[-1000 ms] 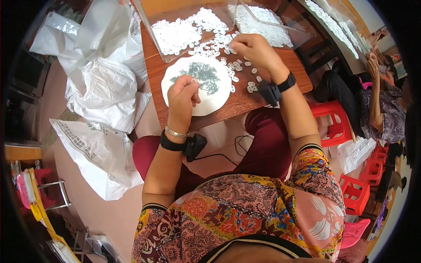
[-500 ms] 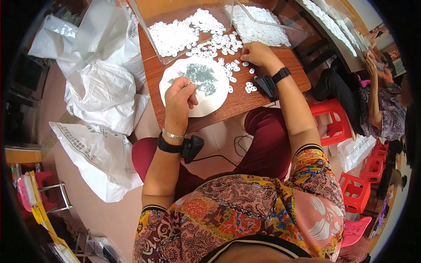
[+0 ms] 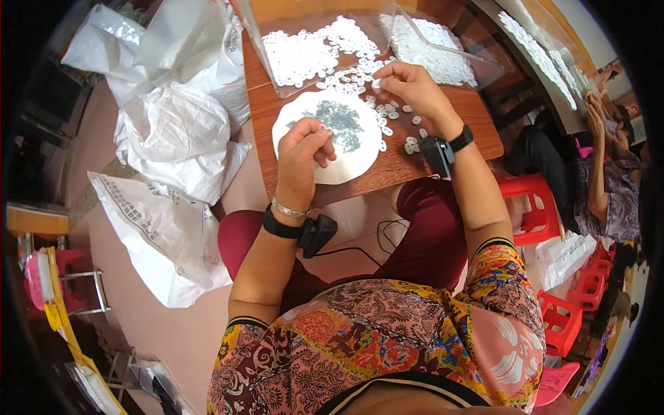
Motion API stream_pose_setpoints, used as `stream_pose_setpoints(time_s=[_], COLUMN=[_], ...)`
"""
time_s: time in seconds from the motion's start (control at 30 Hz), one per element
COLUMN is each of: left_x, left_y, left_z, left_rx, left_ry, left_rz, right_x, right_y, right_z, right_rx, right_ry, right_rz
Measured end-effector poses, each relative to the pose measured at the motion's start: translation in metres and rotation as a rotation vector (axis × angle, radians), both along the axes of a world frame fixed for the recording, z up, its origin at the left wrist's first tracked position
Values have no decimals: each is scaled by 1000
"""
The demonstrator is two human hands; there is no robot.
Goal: Sorting small white plastic rings into containers and bags.
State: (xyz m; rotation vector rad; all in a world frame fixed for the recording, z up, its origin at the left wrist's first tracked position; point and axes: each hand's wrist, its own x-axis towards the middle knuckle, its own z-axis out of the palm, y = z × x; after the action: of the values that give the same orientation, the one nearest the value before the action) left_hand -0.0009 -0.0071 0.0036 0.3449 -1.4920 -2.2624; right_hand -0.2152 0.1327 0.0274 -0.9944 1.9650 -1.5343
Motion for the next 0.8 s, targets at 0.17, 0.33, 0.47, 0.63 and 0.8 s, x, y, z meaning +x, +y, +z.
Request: stream_pose_setpoints(time_s=[0.17,0.33,0.47,0.63,0.8], left_x=[5,3,-7,-14,-11], left_y=[2,6,9,22,37], left_z=[8,19,49,82,81], left_rx=[-13,44,-6,-137,-176], left_ry=[67,171,172,201,217], left_rz=[16,90,137,208,183], right_x=[75,84,83,95,105], right_y=[-30,-32,-26,-20,-16], right_z=[30,43,82,96,72], right_rx=[-158,-278,-417,-543,-632], right_ry=[-218,-211,-207,-285,-323], right_rz=[208,180,75,41,38])
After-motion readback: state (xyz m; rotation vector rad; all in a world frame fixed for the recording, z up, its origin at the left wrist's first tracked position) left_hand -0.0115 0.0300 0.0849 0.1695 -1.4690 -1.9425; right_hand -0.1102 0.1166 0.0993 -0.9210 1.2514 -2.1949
